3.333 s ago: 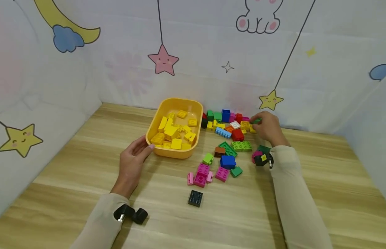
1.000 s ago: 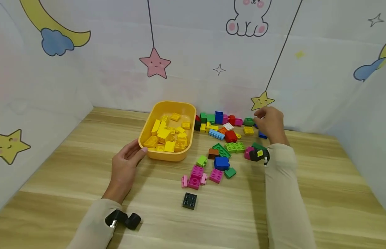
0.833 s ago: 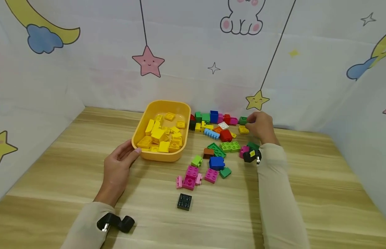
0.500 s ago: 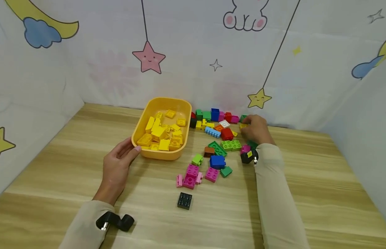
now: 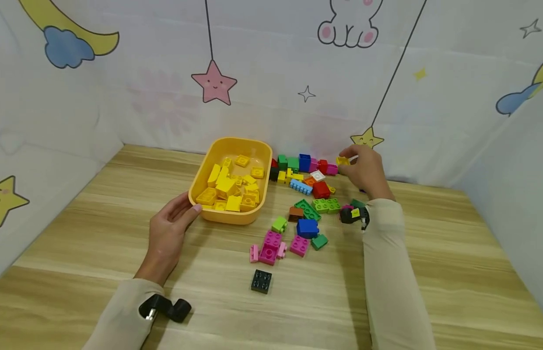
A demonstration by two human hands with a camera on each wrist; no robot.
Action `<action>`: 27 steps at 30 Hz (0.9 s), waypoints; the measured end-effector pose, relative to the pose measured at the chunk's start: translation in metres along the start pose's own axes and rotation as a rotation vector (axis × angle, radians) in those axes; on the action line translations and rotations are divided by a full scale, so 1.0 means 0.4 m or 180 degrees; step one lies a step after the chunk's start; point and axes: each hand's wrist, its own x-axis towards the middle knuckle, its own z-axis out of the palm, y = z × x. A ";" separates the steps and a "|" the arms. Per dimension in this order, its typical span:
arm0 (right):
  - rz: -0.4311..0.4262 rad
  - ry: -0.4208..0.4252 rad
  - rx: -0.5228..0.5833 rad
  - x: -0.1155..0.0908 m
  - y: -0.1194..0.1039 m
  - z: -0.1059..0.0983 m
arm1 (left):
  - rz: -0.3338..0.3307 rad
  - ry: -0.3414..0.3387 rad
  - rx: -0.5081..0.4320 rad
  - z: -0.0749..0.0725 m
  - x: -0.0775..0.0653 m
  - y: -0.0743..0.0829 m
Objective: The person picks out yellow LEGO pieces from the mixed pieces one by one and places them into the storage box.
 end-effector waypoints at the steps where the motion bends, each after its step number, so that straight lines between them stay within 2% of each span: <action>1: -0.0091 0.0048 0.0051 -0.003 -0.024 -0.002 | 0.0001 0.0016 0.0018 -0.002 -0.001 -0.001; 4: -0.0383 0.0077 0.0264 -0.015 -0.101 0.000 | 0.0019 0.0035 0.0025 -0.005 -0.001 -0.001; 8: -0.0840 -0.0058 0.0501 -0.039 -0.195 0.019 | 0.0054 -0.0022 0.0070 0.006 -0.001 -0.005; 11: -0.1174 -0.0202 0.0485 -0.059 -0.233 0.049 | 0.0053 -0.0078 0.0125 0.024 0.000 -0.017; 14: -0.1330 -0.0367 0.0362 -0.071 -0.246 0.092 | 0.0048 -0.0137 0.0161 0.044 0.001 -0.031; 19: -0.1281 -0.0744 0.0130 -0.072 -0.245 0.161 | 0.0034 -0.0160 0.0245 0.068 0.001 -0.039; 22: -0.1190 -0.0871 0.0082 -0.067 -0.236 0.171 | 0.0027 -0.0127 0.0281 0.079 0.000 -0.037; 25: -0.1086 -0.0816 0.0161 -0.061 -0.217 0.151 | 0.0033 -0.0129 0.0288 0.087 -0.001 -0.031; 27: -0.0996 -0.0661 0.0255 -0.052 -0.193 0.133 | 0.0044 -0.0136 0.0290 0.090 -0.001 -0.027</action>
